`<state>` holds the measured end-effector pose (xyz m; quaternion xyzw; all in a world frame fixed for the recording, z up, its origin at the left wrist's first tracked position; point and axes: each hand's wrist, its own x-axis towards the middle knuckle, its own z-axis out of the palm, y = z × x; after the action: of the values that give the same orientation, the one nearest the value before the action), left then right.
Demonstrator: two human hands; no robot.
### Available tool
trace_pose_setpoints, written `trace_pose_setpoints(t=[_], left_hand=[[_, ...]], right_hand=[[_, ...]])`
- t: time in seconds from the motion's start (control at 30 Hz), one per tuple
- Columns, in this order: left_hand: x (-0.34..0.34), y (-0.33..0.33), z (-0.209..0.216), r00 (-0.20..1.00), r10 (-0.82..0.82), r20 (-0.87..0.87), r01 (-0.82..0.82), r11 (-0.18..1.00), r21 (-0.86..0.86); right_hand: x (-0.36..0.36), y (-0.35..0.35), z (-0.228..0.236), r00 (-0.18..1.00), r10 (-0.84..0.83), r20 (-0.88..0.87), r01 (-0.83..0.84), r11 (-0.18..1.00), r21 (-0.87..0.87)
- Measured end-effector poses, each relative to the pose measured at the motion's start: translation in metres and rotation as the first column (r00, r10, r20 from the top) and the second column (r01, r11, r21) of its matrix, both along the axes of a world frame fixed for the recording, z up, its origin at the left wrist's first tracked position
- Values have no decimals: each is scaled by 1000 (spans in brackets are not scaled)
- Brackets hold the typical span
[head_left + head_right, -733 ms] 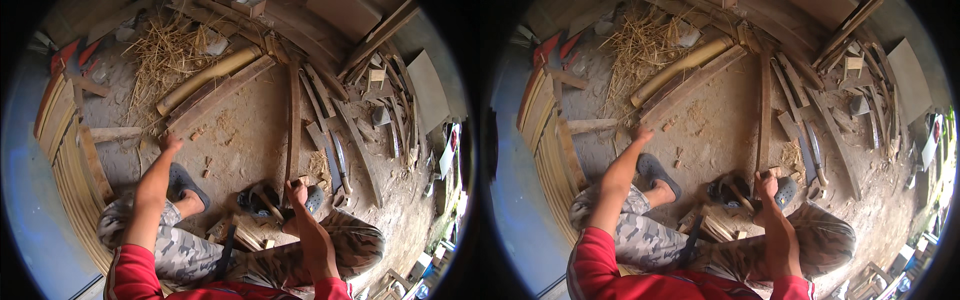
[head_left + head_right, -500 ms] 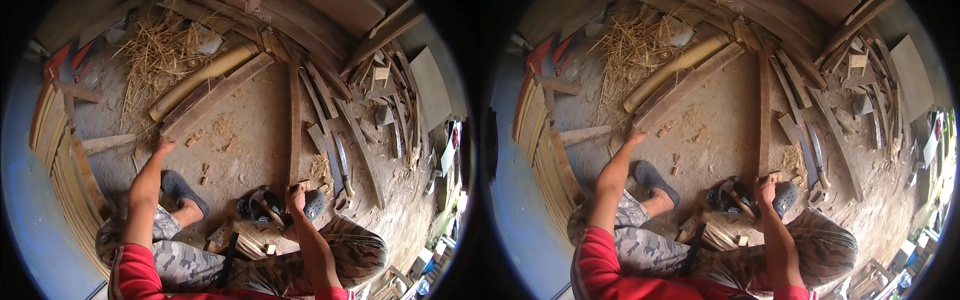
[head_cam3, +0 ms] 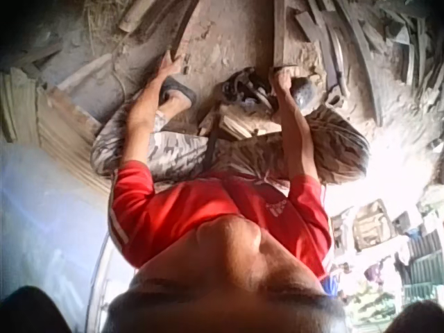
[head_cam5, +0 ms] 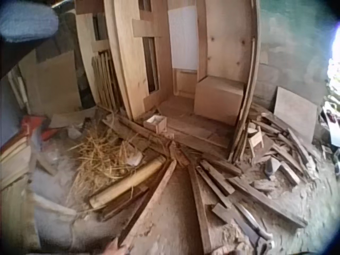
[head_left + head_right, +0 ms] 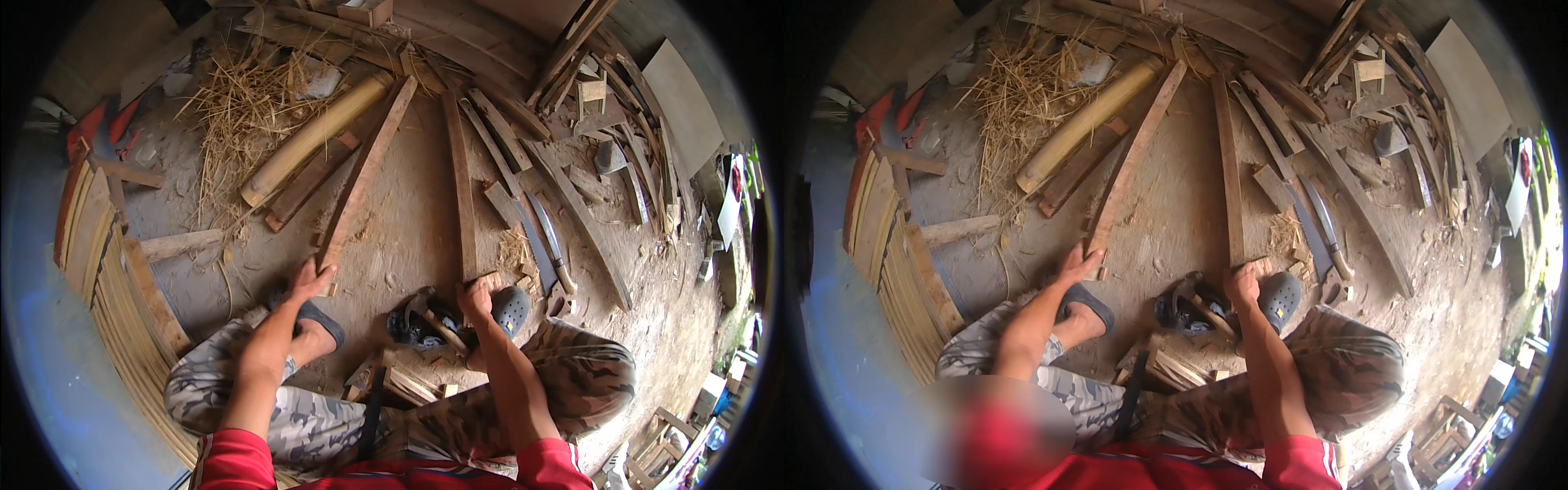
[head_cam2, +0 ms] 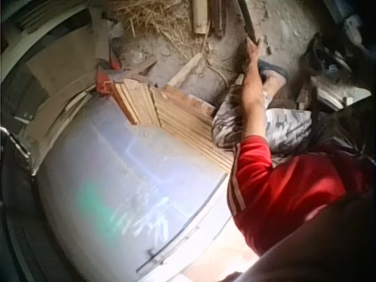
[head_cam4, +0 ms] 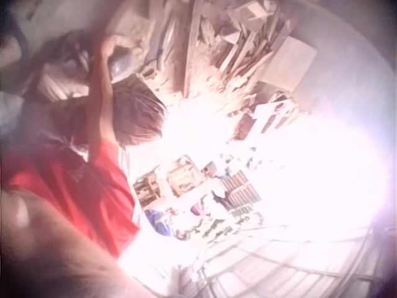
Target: The person assembles a rectangular wooden frame on the floor by arranging planks and securing them with a hammer and nails. The person also uses a hand saw to trim a plank and a knife to scrape the frame surface.
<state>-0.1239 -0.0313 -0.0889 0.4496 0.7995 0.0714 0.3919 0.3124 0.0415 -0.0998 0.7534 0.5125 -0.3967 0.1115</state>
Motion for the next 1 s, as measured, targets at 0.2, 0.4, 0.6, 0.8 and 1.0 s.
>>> trace_pose_setpoints(t=[0.2,0.4,0.6,0.8,1.0], left_hand=[[119,14,36,957,32,288,1,993,-114],[172,-6,2,971,149,187,-149,989,-14],[166,-22,1,992,101,72,-91,987,-132],[186,-20,1,984,98,-151,-113,989,-92],[189,-38,2,959,106,-265,-146,980,-137]], right_hand=[[25,-5,-15,997,67,-38,-65,997,50],[18,-26,-13,979,96,-180,-40,955,295],[21,-48,-4,995,9,-104,-7,1000,18],[26,-61,-3,993,89,-83,-83,994,78],[32,-61,0,986,54,-157,-54,999,-1]])
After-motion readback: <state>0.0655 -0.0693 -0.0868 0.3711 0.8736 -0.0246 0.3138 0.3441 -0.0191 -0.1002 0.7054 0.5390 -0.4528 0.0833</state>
